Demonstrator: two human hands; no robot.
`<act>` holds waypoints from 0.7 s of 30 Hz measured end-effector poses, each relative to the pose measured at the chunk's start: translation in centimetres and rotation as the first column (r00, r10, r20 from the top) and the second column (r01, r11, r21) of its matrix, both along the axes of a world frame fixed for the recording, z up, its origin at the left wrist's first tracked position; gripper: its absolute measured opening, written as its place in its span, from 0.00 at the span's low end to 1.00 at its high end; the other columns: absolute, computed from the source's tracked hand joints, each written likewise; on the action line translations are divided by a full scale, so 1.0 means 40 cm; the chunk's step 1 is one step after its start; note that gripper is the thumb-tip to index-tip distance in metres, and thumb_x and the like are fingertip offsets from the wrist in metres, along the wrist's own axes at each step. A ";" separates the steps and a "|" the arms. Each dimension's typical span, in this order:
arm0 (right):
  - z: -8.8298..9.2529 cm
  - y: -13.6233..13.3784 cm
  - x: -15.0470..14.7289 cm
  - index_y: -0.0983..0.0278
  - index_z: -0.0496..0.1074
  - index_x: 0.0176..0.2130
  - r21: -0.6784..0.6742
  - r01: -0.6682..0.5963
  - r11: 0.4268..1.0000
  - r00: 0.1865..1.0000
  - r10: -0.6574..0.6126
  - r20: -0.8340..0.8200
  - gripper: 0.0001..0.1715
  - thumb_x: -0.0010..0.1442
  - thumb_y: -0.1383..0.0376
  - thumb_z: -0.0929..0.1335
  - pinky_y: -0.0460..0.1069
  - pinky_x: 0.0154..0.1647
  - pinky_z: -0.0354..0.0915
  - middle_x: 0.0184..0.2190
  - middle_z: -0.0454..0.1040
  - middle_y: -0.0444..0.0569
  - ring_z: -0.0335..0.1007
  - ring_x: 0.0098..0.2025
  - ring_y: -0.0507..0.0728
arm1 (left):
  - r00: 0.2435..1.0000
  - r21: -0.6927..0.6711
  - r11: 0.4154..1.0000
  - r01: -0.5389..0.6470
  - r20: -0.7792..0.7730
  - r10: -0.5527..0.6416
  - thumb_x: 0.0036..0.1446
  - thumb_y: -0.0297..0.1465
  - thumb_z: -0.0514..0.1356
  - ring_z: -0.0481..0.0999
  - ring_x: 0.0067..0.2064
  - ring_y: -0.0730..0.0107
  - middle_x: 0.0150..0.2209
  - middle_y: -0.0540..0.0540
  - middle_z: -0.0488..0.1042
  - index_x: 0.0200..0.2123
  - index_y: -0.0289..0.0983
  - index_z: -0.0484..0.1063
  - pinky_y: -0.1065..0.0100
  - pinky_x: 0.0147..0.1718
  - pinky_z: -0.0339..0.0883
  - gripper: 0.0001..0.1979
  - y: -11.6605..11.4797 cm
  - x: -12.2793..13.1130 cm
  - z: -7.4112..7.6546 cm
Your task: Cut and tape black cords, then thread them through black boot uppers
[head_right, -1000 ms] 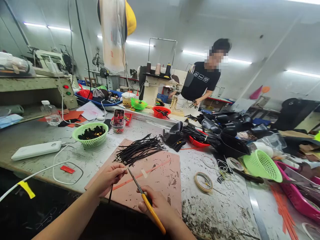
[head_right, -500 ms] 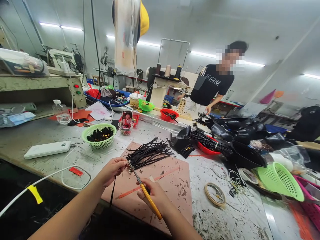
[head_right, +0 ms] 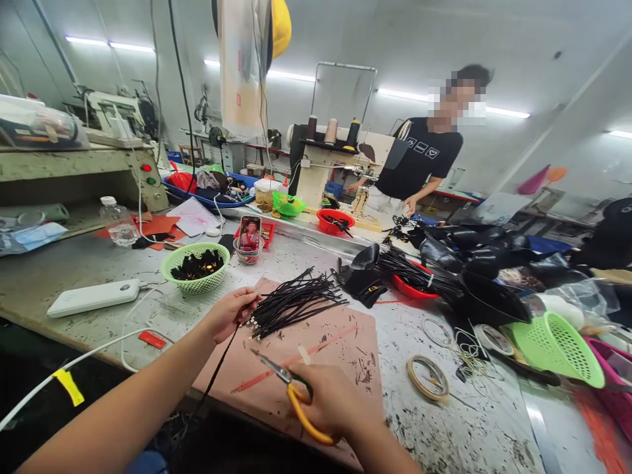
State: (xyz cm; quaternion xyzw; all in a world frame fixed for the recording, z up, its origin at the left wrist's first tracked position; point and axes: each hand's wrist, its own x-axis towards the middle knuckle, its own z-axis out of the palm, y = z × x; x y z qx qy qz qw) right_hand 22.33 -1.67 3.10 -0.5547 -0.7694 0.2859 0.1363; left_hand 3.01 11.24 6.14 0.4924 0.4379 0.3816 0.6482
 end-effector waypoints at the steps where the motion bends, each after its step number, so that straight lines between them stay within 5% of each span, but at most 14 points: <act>1: 0.013 -0.022 0.001 0.59 0.67 0.49 0.011 -0.010 1.000 0.998 0.009 0.055 0.25 0.49 0.62 0.66 0.47 0.33 0.60 0.33 0.75 0.48 0.69 0.33 0.58 | 0.998 0.015 0.998 0.056 -0.017 -0.056 0.41 0.36 0.59 0.51 0.15 0.85 0.16 0.57 0.61 0.23 0.34 0.66 0.76 0.15 0.38 0.10 0.000 0.038 0.017; 6: 0.043 -0.069 -0.014 0.64 0.64 0.50 0.065 -0.074 0.995 0.991 0.066 0.113 0.30 0.47 0.62 0.67 0.49 0.38 0.62 0.41 0.74 0.53 0.70 0.41 0.61 | 0.898 0.061 0.909 0.413 -0.195 -0.395 0.48 0.28 0.58 0.56 0.16 0.82 0.17 0.55 0.66 0.23 0.34 0.68 0.75 0.17 0.47 0.05 -0.032 0.303 0.046; 9: 0.023 -0.048 0.000 0.63 0.63 0.52 0.093 0.051 0.994 0.986 -0.065 0.156 0.29 0.49 0.62 0.66 0.47 0.32 0.62 0.40 0.74 0.52 0.71 0.37 0.59 | 0.801 0.097 0.827 0.553 -0.337 -0.496 0.52 0.27 0.59 0.62 0.19 0.79 0.19 0.55 0.67 0.25 0.34 0.68 0.74 0.19 0.56 0.05 -0.064 0.439 0.009; 12: -0.017 -0.013 0.035 0.61 0.68 0.47 0.129 0.168 0.977 0.937 -0.199 0.287 0.22 0.51 0.64 0.65 0.48 0.29 0.62 0.36 0.75 0.52 0.71 0.33 0.60 | 0.753 0.159 0.789 0.594 -0.456 -0.475 0.55 0.28 0.58 0.69 0.25 0.75 0.24 0.53 0.69 0.28 0.33 0.69 0.68 0.27 0.65 0.05 -0.080 0.508 -0.046; 14: -0.044 0.002 0.059 0.62 0.72 0.40 0.177 0.201 0.963 0.912 -0.250 0.324 0.14 0.51 0.67 0.65 0.49 0.32 0.63 0.37 0.74 0.53 0.71 0.37 0.61 | 0.766 0.239 0.792 0.562 -0.512 -0.389 0.54 0.26 0.58 0.73 0.34 0.69 0.31 0.49 0.73 0.32 0.33 0.70 0.62 0.36 0.68 0.02 -0.073 0.511 -0.074; 17: -0.081 -0.007 0.092 0.62 0.73 0.36 0.309 0.229 0.923 0.922 -0.307 0.237 0.10 0.51 0.69 0.66 0.51 0.39 0.66 0.39 0.73 0.53 0.69 0.41 0.61 | 0.814 0.399 0.801 0.446 -0.552 -0.178 0.51 0.24 0.60 0.70 0.48 0.66 0.44 0.44 0.73 0.40 0.34 0.70 0.62 0.50 0.61 0.11 -0.025 0.451 -0.086; 21: -0.165 -0.049 0.161 0.58 0.71 0.45 0.506 0.188 0.842 0.968 -0.245 0.048 0.19 0.52 0.70 0.64 0.49 0.41 0.68 0.42 0.72 0.51 0.71 0.42 0.58 | 0.753 0.540 0.819 0.194 -0.617 0.228 0.53 0.24 0.58 0.65 0.54 0.67 0.51 0.45 0.70 0.42 0.36 0.70 0.66 0.54 0.57 0.12 0.115 0.252 -0.043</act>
